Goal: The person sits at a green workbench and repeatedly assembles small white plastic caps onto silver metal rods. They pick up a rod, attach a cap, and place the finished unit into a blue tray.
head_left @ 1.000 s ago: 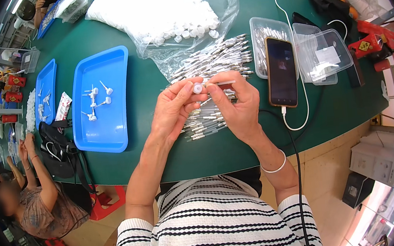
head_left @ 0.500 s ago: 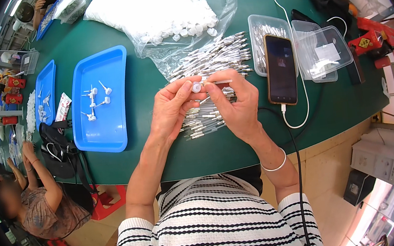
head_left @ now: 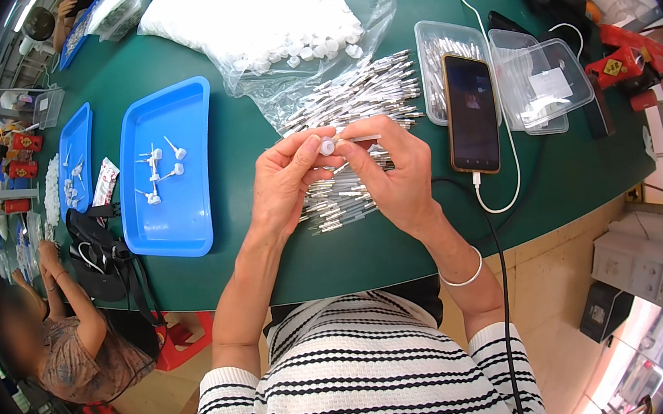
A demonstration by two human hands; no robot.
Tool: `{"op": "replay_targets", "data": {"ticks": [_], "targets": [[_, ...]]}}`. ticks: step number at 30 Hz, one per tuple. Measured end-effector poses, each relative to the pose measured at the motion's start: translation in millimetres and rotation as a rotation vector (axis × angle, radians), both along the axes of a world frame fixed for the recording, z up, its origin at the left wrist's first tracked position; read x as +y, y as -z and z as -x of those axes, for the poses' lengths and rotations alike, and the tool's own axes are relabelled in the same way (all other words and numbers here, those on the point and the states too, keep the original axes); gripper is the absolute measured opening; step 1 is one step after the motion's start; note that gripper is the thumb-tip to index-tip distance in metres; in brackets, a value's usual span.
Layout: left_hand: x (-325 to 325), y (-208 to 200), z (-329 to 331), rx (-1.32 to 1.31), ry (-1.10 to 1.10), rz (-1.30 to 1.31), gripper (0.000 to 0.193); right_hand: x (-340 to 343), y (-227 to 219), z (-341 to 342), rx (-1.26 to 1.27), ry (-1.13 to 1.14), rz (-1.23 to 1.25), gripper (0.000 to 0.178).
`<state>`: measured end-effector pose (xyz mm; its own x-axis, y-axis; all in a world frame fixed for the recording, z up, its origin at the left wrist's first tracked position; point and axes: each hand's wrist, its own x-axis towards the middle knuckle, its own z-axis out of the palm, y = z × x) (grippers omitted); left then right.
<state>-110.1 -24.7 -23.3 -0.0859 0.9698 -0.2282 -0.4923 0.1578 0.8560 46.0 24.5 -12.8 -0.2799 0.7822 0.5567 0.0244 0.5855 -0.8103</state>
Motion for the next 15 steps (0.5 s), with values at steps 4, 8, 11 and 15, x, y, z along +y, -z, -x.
{"op": "replay_targets", "data": {"ticks": [4, 8, 11, 15], "targets": [[-0.1, -0.5, 0.4, -0.009, -0.001, 0.021, 0.028, 0.6, -1.0, -0.6, 0.000, -0.007, 0.016, 0.013], [-0.1, -1.6, 1.1, -0.015, 0.003, 0.021, 0.028, 1.2, -1.2, -2.1, -0.030, -0.003, 0.012, 0.013], [-0.2, -1.3, 1.0, -0.016, -0.001, 0.022, 0.028, 1.4, -2.4, -2.7, -0.033, -0.014, 0.018, 0.013], [-0.3, -0.6, 1.8, -0.016, -0.004, 0.025, 0.028, 0.9, -4.4, -3.0, -0.038, -0.021, 0.022, 0.013]]}}
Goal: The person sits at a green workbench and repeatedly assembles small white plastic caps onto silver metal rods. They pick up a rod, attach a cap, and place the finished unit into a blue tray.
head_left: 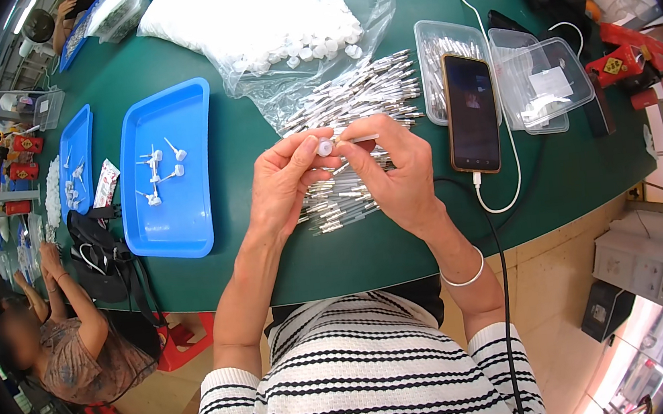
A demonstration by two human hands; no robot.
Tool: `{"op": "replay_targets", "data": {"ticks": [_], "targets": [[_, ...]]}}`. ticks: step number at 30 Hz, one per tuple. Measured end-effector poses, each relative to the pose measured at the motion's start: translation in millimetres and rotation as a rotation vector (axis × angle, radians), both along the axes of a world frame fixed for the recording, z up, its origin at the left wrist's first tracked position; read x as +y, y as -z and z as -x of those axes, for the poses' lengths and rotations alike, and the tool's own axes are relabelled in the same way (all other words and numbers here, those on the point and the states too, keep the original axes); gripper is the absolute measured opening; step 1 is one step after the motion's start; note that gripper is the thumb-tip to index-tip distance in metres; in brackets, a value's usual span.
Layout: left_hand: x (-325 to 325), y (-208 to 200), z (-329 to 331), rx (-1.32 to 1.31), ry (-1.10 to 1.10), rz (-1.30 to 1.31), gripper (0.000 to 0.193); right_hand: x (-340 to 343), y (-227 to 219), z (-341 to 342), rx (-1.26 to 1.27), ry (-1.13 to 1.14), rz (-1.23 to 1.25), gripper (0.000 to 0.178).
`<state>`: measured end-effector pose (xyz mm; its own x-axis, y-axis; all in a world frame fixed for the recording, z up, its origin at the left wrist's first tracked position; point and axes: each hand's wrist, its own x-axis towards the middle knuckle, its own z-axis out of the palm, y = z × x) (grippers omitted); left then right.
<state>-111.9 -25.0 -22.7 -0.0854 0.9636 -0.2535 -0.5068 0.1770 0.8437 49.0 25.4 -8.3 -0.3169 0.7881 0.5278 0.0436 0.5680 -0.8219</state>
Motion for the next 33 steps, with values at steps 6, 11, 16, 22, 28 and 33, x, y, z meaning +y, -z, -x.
{"op": "replay_targets", "data": {"ticks": [6, 11, 16, 22, 28, 33], "targets": [[0.0, -0.1, -0.4, 0.008, 0.005, 0.004, 0.028, 0.9, 1.8, 0.3, -0.002, 0.014, -0.035, 0.013], [-0.4, -0.2, -0.6, 0.002, 0.014, 0.004, 0.028, 0.4, 2.1, 0.3, -0.001, 0.038, -0.030, 0.013], [-0.9, 0.4, -0.1, -0.024, 0.021, 0.010, 0.029, 0.5, 4.4, 1.0, 0.008, 0.049, -0.039, 0.013], [-0.8, 2.2, 1.2, -0.076, 0.044, 0.010, 0.029, -2.7, -0.4, -1.2, -0.014, 0.036, 0.012, 0.011], [-0.8, 2.1, 0.5, -0.080, 0.045, 0.013, 0.029, -1.6, 0.7, -1.8, -0.024, 0.035, -0.013, 0.010], [-0.8, 1.9, 0.0, -0.066, 0.049, 0.009, 0.029, -1.7, 0.8, 1.3, 0.021, 0.055, -0.030, 0.011]]}}
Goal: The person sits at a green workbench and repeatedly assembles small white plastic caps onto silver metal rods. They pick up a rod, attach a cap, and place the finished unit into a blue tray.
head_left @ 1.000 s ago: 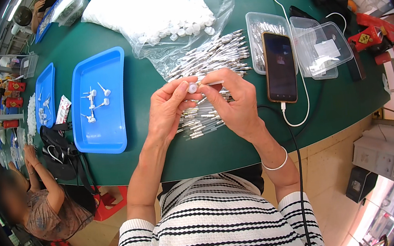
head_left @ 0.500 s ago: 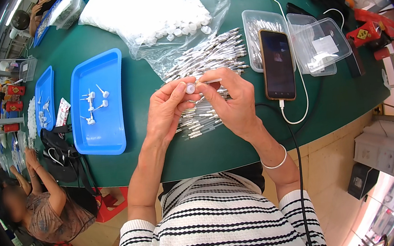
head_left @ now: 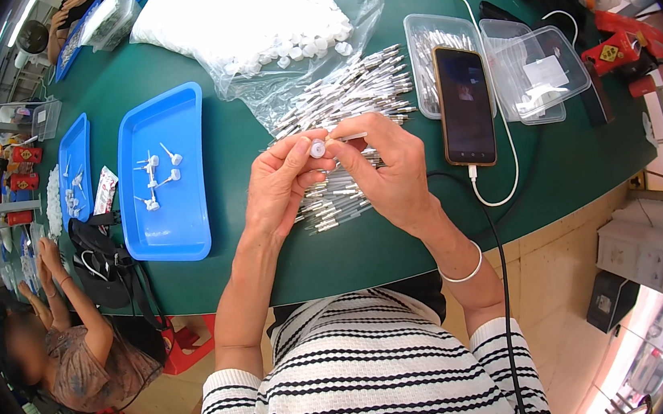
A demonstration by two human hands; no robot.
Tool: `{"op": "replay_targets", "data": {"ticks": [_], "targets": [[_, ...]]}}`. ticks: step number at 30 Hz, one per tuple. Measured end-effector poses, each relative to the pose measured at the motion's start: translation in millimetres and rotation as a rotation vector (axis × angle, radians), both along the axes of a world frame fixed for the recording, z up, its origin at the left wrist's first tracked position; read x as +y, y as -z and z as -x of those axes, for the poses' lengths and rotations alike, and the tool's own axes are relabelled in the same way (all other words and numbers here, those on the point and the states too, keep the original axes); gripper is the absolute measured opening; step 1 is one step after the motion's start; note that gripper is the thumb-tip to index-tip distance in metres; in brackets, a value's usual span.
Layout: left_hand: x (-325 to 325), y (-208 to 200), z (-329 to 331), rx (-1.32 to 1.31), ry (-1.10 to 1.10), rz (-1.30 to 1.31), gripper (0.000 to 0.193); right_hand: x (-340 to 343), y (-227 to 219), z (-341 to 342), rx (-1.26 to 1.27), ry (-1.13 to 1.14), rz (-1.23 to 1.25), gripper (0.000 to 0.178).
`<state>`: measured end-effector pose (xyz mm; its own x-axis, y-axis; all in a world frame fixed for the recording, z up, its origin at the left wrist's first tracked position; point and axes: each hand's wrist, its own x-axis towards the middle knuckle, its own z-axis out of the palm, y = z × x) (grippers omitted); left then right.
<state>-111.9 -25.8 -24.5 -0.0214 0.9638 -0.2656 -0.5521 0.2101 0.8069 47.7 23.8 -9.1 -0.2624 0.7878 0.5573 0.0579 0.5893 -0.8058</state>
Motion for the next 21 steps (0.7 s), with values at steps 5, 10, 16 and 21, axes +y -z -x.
{"op": "replay_targets", "data": {"ticks": [5, 10, 16, 21], "targets": [[-0.5, -0.8, -1.1, 0.009, 0.003, -0.002, 0.029, -0.5, -1.9, -0.6, -0.011, -0.018, -0.006, 0.012], [-0.5, 0.3, -0.7, 0.012, -0.001, -0.001, 0.030, -0.1, -3.1, -1.1, -0.016, -0.020, 0.000, 0.012], [-0.1, 0.5, -0.6, 0.016, -0.011, 0.004, 0.029, 0.4, -3.4, -1.5, -0.029, -0.011, -0.018, 0.012], [-0.5, -0.3, -1.1, 0.036, -0.019, -0.010, 0.029, 0.7, -2.0, -1.8, -0.026, -0.019, -0.017, 0.011]]}}
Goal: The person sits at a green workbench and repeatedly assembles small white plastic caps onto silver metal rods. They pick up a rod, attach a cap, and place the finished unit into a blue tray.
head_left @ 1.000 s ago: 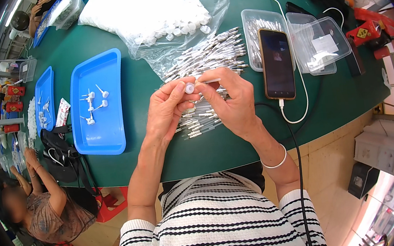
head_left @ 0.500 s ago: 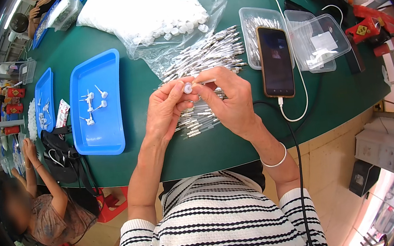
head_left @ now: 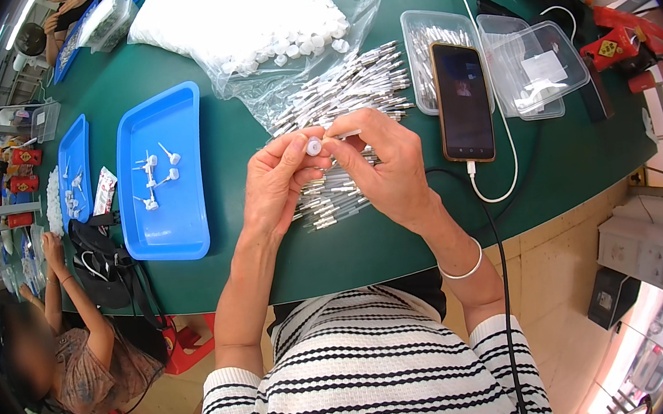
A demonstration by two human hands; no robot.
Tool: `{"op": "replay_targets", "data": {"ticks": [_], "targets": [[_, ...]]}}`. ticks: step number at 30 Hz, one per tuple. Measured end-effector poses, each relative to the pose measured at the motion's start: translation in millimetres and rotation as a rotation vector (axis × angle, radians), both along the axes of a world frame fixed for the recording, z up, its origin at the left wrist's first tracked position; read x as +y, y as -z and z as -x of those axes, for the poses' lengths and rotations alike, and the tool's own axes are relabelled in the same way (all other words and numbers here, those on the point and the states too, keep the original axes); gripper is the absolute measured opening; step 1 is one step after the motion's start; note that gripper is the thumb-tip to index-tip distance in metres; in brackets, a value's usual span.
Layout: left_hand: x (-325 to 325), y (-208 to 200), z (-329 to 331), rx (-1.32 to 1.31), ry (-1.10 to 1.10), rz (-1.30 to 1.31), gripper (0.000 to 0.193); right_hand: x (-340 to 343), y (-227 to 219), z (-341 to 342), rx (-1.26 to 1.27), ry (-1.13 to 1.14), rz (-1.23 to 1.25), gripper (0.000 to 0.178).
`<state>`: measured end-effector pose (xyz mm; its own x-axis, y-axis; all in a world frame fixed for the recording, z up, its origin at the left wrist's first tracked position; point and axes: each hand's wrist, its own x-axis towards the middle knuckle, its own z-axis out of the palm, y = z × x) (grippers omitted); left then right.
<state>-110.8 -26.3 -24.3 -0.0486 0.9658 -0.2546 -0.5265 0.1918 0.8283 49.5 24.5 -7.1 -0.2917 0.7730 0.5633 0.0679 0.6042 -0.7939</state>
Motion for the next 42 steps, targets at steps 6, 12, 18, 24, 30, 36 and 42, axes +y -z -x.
{"op": "replay_targets", "data": {"ticks": [6, 12, 18, 24, 30, 36, 42], "targets": [[-0.2, -1.0, -0.1, 0.026, -0.013, -0.006, 0.028, -0.4, -1.2, -0.3, -0.010, -0.005, -0.001, 0.010], [-0.4, -1.5, 0.1, 0.044, -0.024, -0.004, 0.028, -0.4, -0.1, -0.3, -0.016, -0.007, 0.000, 0.009], [-0.7, -1.1, -0.9, 0.050, -0.038, -0.003, 0.027, -0.5, 1.3, 0.5, -0.017, -0.003, -0.005, 0.010], [-0.3, 0.2, -0.3, 0.054, -0.044, -0.002, 0.026, 0.4, 2.2, -0.1, -0.033, -0.012, -0.013, 0.011], [-0.5, 1.5, 0.0, 0.046, -0.046, 0.008, 0.026, -0.2, 1.4, -0.3, -0.045, -0.006, -0.009, 0.011], [-1.1, 0.2, 0.5, 0.032, -0.038, 0.012, 0.026, -0.3, 3.7, 0.6, -0.030, 0.004, -0.009, 0.012], [-1.4, 0.7, 1.3, 0.006, -0.022, -0.002, 0.027, -0.5, 3.2, 1.6, 0.010, -0.009, 0.028, 0.010]]}}
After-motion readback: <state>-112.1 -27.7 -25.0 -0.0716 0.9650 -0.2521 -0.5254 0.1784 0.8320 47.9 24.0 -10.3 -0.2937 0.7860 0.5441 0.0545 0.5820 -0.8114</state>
